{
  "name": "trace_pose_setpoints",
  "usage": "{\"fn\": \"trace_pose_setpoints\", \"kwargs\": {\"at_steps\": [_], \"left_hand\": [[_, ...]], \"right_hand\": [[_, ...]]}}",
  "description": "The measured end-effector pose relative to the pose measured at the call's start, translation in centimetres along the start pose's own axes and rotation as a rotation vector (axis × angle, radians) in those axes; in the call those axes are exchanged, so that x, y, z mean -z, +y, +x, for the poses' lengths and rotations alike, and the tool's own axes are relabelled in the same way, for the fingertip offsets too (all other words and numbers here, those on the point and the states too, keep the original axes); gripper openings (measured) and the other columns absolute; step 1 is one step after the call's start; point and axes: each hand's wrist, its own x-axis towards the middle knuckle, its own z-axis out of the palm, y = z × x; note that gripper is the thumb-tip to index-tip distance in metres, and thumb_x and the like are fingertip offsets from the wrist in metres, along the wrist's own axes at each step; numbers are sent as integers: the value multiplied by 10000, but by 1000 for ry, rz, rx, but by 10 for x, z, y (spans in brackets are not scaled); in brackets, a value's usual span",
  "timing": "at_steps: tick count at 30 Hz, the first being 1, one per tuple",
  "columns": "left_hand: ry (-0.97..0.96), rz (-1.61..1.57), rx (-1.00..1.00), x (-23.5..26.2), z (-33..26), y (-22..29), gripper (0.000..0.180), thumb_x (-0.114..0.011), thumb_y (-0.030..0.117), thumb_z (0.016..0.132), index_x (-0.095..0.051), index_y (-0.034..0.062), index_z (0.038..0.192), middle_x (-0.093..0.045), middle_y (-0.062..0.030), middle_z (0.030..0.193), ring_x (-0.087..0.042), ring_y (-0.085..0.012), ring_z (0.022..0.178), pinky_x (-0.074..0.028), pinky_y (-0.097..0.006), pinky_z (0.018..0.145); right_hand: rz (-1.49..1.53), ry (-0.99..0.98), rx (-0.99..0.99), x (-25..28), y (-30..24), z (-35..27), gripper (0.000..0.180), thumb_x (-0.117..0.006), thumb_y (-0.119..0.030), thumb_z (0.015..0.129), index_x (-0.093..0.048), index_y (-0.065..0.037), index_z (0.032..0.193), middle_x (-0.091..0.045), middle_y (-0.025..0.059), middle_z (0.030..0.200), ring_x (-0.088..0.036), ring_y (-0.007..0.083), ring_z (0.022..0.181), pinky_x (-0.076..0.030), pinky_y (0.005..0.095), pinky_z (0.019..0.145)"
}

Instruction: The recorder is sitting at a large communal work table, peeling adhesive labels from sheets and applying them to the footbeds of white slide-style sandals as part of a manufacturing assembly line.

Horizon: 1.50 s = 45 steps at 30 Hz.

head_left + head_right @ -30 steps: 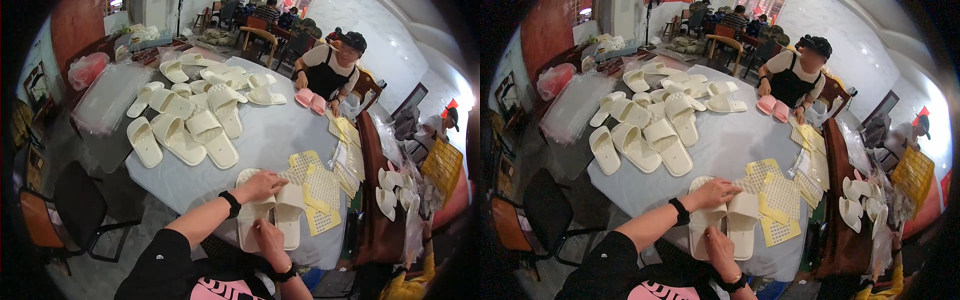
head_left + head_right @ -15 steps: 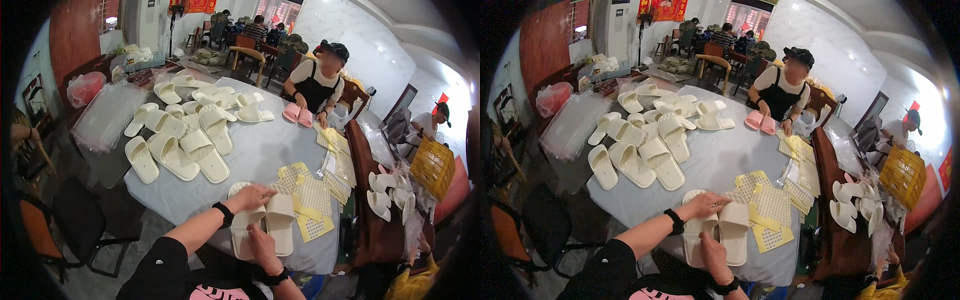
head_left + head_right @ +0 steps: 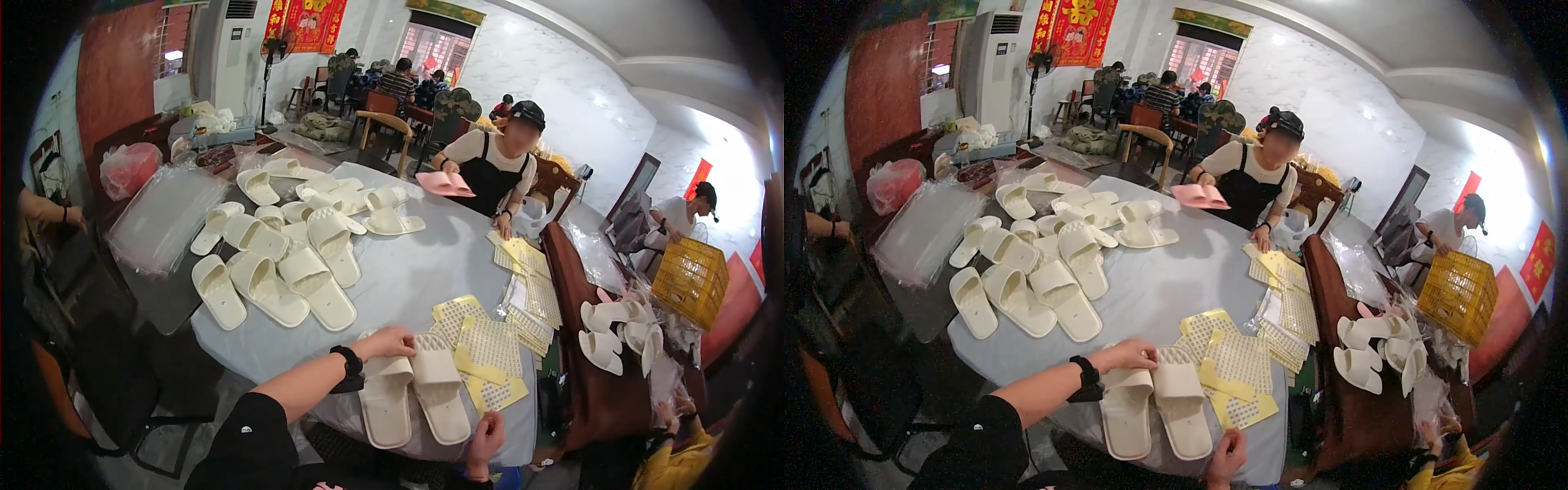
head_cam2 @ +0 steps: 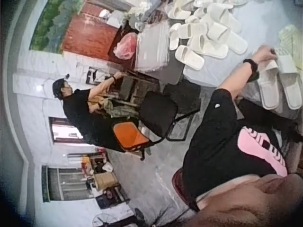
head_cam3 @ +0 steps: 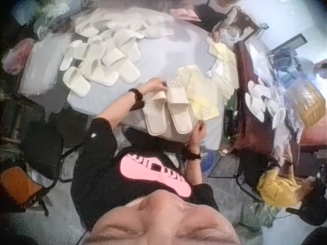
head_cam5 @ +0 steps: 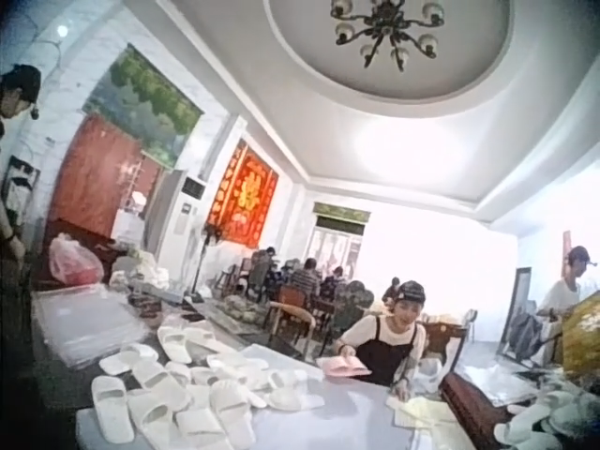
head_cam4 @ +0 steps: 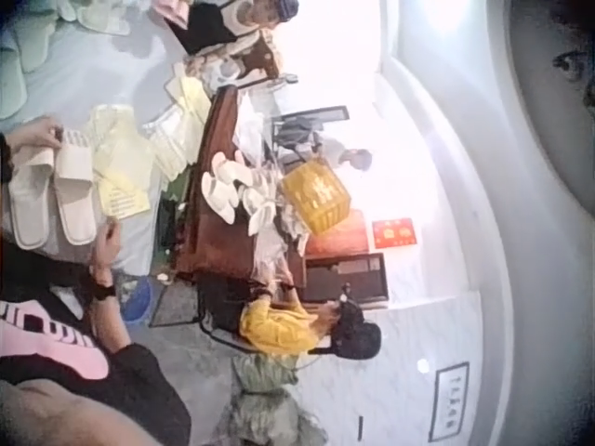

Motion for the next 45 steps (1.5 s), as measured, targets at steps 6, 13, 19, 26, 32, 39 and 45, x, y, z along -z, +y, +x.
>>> {"fn": "trace_pose_setpoints", "kwargs": {"at_steps": [6, 13, 19, 26, 32, 39, 45], "left_hand": [[-148, -254, -95, -6, -5, -3, 269, -705, 268, 926, -675, 51, 1082, -684, -36, 1139, -600, -140, 1070, -465, -320, 949], [-216, -466, 14, -27, -3, 10, 249, -696, 215, 954, -664, 59, 1146, -648, -11, 1080, -574, -98, 1042, -464, -263, 919], [-294, -411, 1, -20, -33, 37, 270, -719, 169, 931, -666, 32, 1157, -665, 7, 1031, -596, -88, 964, -479, -247, 876], [410, -476, -30, 124, -84, 28, 238, -701, 60, 874, -642, 15, 1100, -629, 1, 931, -603, -121, 862, -496, -269, 818], [1135, -344, -136, 210, -94, -12, 547, -623, 200, 983, -422, 40, 1466, -561, -110, 1338, -564, -247, 1182, -459, -368, 1018], [809, 127, 171, 2, -86, -42, 747, -669, 184, 903, -327, -14, 1536, -281, -229, 1616, -240, -343, 1511, -137, -437, 1243], [504, 814, -205, -131, -119, 21, 530, -563, 299, 996, -493, 26, 1444, -380, -223, 1566, -334, -392, 1456, -248, -567, 1178]], "right_hand": [[126, 76, -105, 2, 52, 3, 79, -554, 18, 944, -594, -22, 998, -518, -39, 728, -458, 32, 629, -332, 219, 530], [62, 13, -210, 5, 28, 7, 75, -609, -11, 918, -631, -13, 990, -517, 23, 668, -452, 73, 630, -401, 278, 568], [-28, 42, -182, 6, 10, 5, 92, -641, -81, 931, -643, -32, 1009, -537, 100, 654, -509, 152, 580, -433, 318, 572], [-67, 14, -112, 5, 2, 5, 112, -634, -90, 934, -647, -44, 1035, -625, 103, 748, -592, 177, 654, -483, 322, 628], [-50, 16, -155, 13, 3, 5, 133, -633, -136, 938, -654, -66, 1049, -653, 125, 774, -652, 231, 683, -503, 349, 637], [-98, -4, -145, 7, 14, 4, 152, -619, -163, 941, -652, -96, 1073, -698, 150, 823, -702, 293, 738, -536, 381, 661], [-108, -68, -198, 8, 15, 10, 182, -612, -191, 942, -654, -93, 1090, -694, 144, 825, -693, 281, 716, -529, 384, 653]]}}
